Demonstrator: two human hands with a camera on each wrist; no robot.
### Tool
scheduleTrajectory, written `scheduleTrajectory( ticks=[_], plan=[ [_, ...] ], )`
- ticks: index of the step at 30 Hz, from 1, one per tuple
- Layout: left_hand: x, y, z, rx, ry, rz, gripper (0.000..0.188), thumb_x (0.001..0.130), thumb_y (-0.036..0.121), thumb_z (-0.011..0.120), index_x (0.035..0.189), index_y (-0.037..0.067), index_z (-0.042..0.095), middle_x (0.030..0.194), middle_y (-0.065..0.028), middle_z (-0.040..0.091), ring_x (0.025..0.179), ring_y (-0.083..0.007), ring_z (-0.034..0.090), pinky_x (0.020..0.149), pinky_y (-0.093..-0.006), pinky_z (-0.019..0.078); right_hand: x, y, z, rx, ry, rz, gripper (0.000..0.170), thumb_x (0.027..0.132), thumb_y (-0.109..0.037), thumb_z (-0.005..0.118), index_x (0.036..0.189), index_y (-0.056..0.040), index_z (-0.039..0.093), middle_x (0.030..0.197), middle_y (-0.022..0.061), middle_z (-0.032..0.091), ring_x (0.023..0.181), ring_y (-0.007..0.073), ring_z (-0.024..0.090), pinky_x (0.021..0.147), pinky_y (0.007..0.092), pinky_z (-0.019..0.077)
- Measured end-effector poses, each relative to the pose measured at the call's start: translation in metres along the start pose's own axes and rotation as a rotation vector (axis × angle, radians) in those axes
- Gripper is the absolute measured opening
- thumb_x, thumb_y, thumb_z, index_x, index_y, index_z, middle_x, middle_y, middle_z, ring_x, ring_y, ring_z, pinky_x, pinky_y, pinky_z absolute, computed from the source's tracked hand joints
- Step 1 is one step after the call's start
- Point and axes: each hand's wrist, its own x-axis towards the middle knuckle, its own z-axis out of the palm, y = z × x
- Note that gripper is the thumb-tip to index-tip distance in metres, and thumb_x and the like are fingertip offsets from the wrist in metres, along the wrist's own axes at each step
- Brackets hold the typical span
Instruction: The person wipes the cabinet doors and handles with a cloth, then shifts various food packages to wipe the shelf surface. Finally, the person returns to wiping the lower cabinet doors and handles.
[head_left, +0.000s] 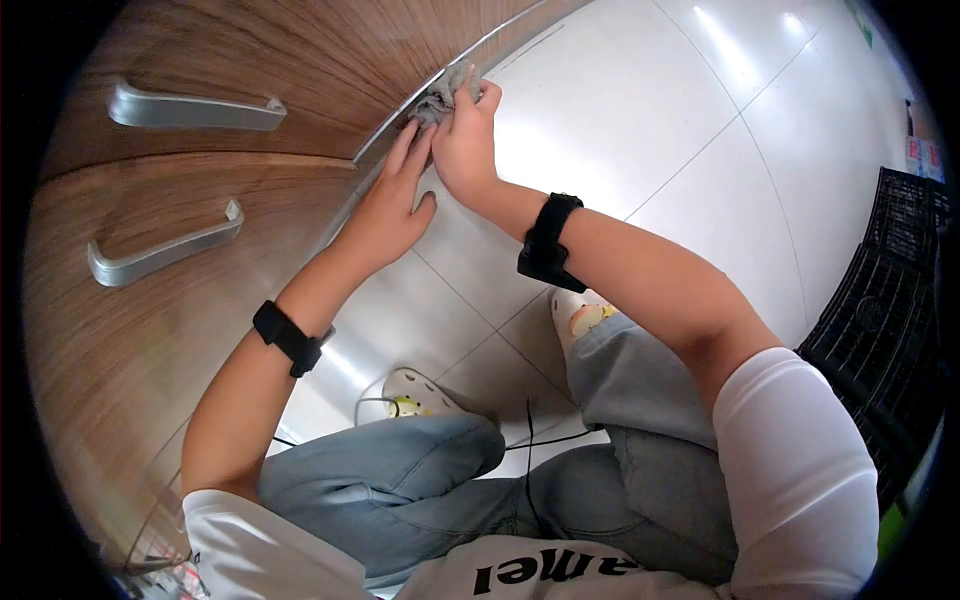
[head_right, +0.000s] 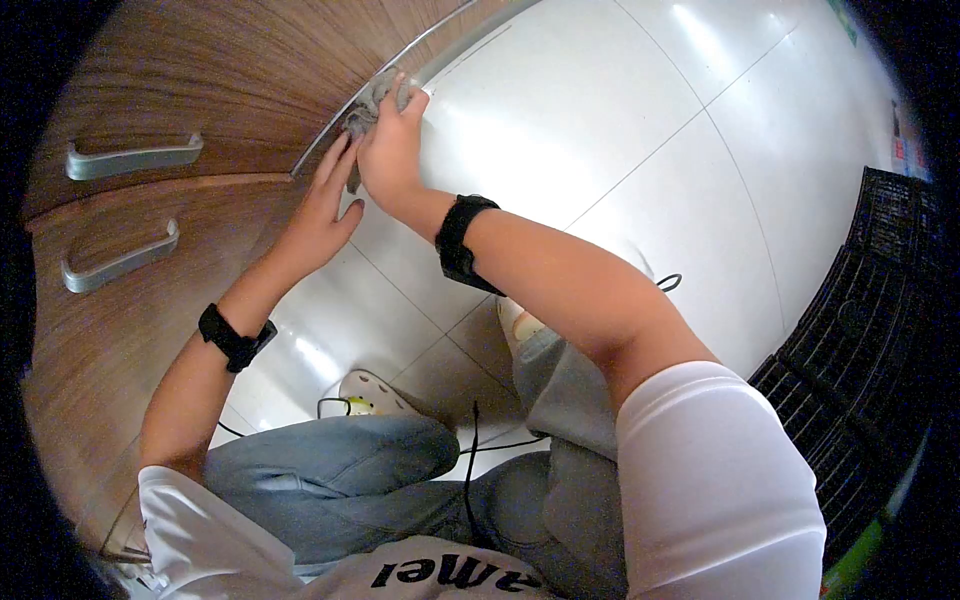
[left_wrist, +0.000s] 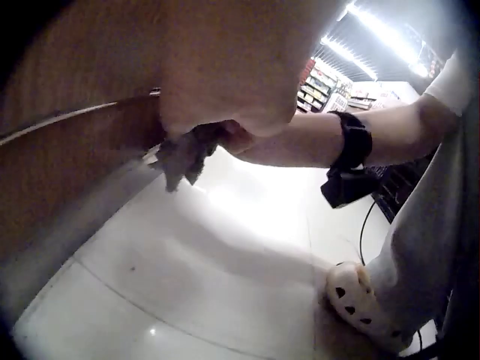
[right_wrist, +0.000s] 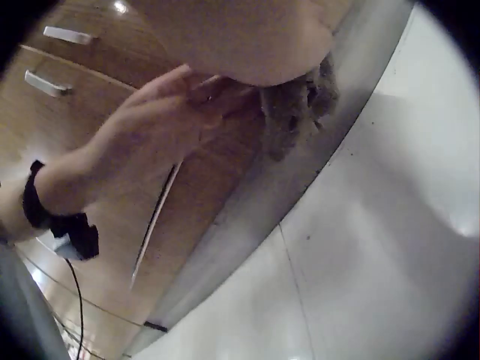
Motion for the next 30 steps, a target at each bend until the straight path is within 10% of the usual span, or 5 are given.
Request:
scheduleTrajectory(
  ticks=[11, 15, 20, 30],
  plan=[
    [-0.060, 0.002, 0.029, -0.078, 0.018, -0.417, 0.073, 0.077, 0.002, 0.058, 0.138, -0.001, 0.020, 0.141, -0.0250, 0.019, 0.129, -0.0414, 0.027, 0.107, -0.0426, 0.0264, -0.069, -0.013, 0.036, -0.138, -0.289, -0.086, 0.073, 0.077, 0.004, 0.049, 0.139, 0.0082, 0.011, 0.131, 0.0328, 0.025, 0.112, 0.0487, 0.039, 0.098, 0.0435, 0.0347],
    [-0.046, -0.017, 0.028, 0.146, -0.006, -0.399, 0.075, 0.075, -0.001, 0.058, 0.139, -0.001, 0.019, 0.142, -0.0262, 0.017, 0.131, -0.0412, 0.025, 0.108, -0.0424, 0.0263, -0.057, 0.003, 0.037, -0.169, -0.145, -0.223, 0.074, 0.075, 0.005, 0.051, 0.137, 0.0120, 0.011, 0.126, 0.0342, 0.026, 0.110, 0.0507, 0.039, 0.097, 0.0437, 0.0361],
    [0.006, 0.012, 0.002, 0.087, 0.089, 0.034, 0.066, 0.076, -0.001, 0.051, 0.136, -0.009, 0.025, 0.144, -0.0229, 0.020, 0.126, -0.0407, 0.034, 0.103, -0.0402, 0.0321, 0.011, 0.013, 0.005, -0.130, 0.034, -0.070, 0.069, 0.072, 0.010, 0.050, 0.133, 0.0158, 0.017, 0.122, 0.0338, 0.027, 0.106, 0.0501, 0.042, 0.094, 0.0422, 0.0379],
    [-0.028, -0.004, 0.012, -0.009, -0.054, -0.199, 0.073, 0.075, -0.002, 0.054, 0.140, -0.003, 0.020, 0.142, -0.0231, 0.027, 0.133, -0.0364, 0.025, 0.110, -0.0372, 0.0196, -0.032, 0.001, 0.036, -0.043, 0.041, -0.067, 0.036, 0.074, 0.008, 0.047, 0.108, 0.0130, 0.040, 0.119, 0.0338, 0.029, 0.098, 0.0488, 0.046, 0.091, 0.0431, 0.0401]
  ],
)
